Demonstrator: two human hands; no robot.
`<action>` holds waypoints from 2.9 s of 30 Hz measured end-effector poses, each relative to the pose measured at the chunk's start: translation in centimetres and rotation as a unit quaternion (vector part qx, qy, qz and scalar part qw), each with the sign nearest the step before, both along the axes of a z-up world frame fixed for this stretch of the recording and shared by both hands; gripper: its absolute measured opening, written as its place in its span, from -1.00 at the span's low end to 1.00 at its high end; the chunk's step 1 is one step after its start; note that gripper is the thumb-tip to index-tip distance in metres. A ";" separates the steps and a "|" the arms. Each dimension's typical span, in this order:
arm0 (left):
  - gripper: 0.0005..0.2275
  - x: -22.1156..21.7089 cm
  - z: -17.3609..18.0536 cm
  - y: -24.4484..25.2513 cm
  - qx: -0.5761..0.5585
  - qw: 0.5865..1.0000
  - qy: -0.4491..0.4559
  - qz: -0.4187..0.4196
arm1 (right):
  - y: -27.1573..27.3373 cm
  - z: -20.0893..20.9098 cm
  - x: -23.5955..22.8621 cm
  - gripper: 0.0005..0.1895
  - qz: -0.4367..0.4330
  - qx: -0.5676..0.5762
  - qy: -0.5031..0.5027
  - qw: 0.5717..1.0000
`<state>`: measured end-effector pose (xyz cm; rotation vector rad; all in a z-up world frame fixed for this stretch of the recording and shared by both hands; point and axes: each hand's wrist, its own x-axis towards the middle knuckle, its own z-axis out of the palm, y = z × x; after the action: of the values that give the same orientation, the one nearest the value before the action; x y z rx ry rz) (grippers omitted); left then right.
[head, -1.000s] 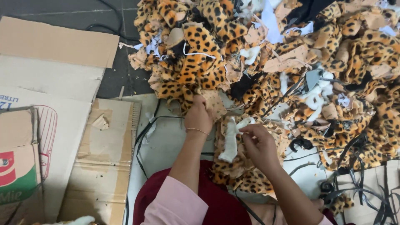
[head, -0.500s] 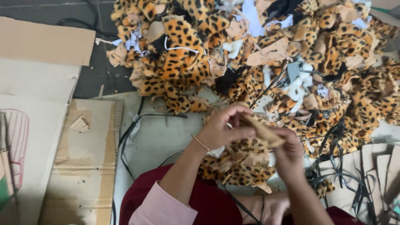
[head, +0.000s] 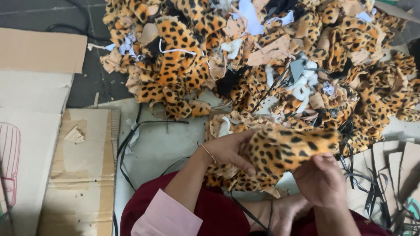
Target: The person sits on the floor and separates pieces of leopard-print fabric from a large pile, picking up individual pieces and placing them aside. The person also briefly handles a piece of cardboard.
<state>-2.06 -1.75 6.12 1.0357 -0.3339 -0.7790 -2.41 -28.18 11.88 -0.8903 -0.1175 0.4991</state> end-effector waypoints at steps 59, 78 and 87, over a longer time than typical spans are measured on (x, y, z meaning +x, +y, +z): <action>-0.74 2.6 -11.6 5.3 0.462 0.796 -0.063 0.387 | 10.5 -12.8 4.6 -0.68 0.059 -0.662 -0.535 0.522; -0.21 0.9 -5.6 3.9 -0.023 0.911 -0.016 0.411 | 10.1 -8.6 7.2 -0.83 -0.046 -0.220 -0.012 0.974; -0.53 1.2 -9.0 -1.7 0.201 0.956 -0.134 0.166 | 1.8 -6.6 4.1 -0.60 -0.025 -0.126 0.051 0.990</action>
<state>-0.82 -3.40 -2.91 1.5431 -0.2238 -0.4061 1.72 -26.38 5.31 -1.1100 0.0632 0.5192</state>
